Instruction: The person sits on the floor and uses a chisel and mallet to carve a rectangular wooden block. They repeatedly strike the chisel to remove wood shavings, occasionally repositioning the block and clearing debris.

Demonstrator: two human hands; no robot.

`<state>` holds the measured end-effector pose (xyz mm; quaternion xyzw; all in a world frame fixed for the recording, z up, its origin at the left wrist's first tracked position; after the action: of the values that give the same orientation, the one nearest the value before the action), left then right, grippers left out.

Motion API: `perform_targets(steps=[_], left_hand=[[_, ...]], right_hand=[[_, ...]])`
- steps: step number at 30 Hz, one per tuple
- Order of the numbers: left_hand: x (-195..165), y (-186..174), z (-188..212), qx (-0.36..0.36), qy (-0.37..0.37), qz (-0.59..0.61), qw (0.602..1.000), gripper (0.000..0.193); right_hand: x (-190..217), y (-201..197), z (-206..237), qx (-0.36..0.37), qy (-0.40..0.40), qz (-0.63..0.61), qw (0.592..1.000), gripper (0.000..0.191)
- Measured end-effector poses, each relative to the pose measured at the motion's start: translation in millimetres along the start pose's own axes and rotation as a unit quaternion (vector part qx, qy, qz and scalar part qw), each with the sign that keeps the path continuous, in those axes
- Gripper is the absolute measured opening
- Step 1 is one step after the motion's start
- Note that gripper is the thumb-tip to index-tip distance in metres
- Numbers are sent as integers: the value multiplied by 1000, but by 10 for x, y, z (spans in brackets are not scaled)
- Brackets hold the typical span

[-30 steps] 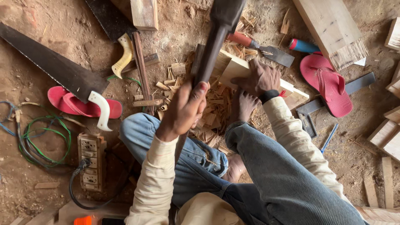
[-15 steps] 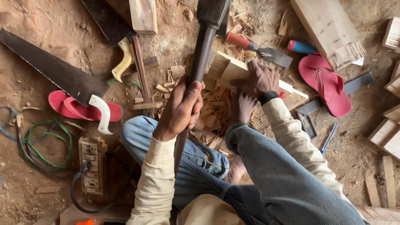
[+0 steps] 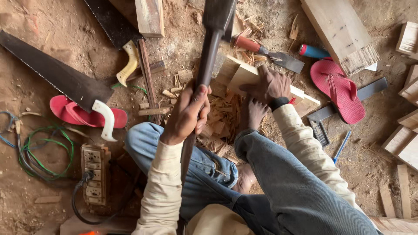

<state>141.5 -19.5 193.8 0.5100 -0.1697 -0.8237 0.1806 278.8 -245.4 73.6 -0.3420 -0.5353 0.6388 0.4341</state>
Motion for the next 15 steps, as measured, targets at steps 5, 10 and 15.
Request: perform_targets(steps=[5, 10, 15], left_hand=[[163, 3, -32, 13, -27, -83, 996, 36], [569, -74, -61, -15, -88, -95, 991, 34], [175, 17, -59, 14, -45, -142, 989, 38]], right_hand=[[25, -65, -11, 41, 19, -17, 999, 79], [51, -151, 28, -53, -25, -14, 998, 76], [37, -141, 4, -33, -8, -21, 999, 78]])
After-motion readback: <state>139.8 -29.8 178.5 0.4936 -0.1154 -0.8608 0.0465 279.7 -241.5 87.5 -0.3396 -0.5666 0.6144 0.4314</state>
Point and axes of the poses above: each hand's wrist, its own z-axis away from the middle knuckle, its own y-axis out of the palm, x = y × z, the point moved 9 cm from there along -z, towards the middle knuckle, and after that the axes turned 14 degrees about z, right-handed, at the moved point
